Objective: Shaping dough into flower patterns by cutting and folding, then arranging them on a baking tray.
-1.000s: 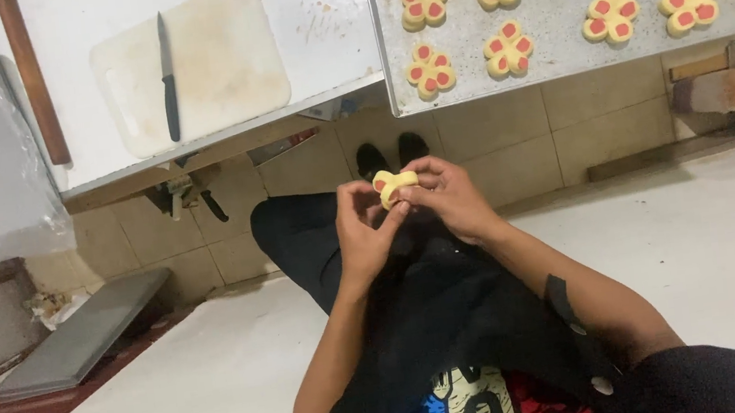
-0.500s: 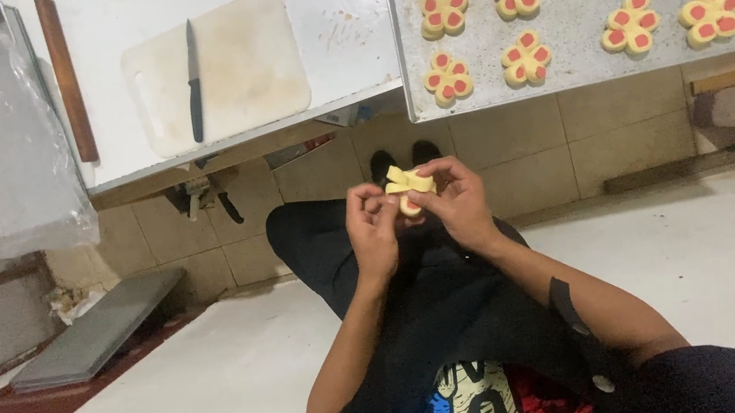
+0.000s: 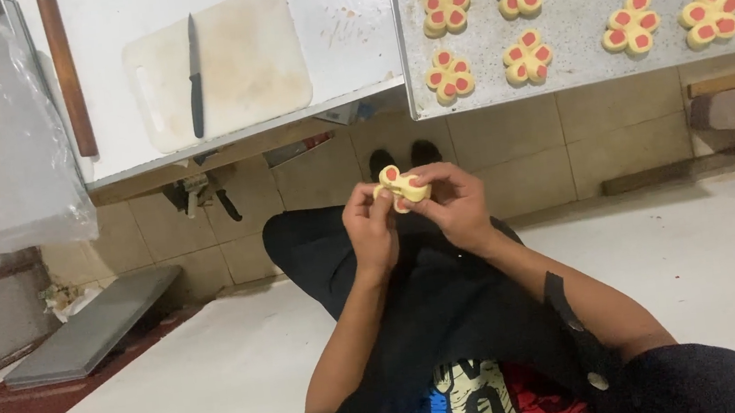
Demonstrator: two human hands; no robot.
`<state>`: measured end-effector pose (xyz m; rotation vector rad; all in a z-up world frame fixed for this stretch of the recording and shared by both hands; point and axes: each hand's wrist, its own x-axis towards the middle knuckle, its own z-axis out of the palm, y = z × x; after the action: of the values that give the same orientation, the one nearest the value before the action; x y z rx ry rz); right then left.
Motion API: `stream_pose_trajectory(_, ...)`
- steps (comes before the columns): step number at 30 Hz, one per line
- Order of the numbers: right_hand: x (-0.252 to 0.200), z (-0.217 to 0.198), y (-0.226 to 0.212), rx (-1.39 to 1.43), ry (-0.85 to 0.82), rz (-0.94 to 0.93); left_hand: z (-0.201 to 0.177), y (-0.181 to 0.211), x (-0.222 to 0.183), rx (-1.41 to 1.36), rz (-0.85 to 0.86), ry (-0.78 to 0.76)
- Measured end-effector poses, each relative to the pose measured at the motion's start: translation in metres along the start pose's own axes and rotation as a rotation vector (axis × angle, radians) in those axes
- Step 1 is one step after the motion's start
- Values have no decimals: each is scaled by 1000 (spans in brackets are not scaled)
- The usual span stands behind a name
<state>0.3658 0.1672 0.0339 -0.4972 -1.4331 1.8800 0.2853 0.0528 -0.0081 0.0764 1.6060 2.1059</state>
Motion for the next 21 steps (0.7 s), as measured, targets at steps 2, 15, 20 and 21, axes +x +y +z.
stream_pose_trajectory(2,2,0,-2,2,-6,6,15,34,-2,-10,-78,-16)
stream_pose_trajectory(15,4,1,-14,-80,-70,-17,18,90,18,426,-5,-330)
stream_pose_trajectory(20,-5,-12,18,145,84,400,22,76,16,258,27,-257)
stream_pose_trajectory(21,-5,-10,23,315,125,553,19,69,18,169,-4,-222)
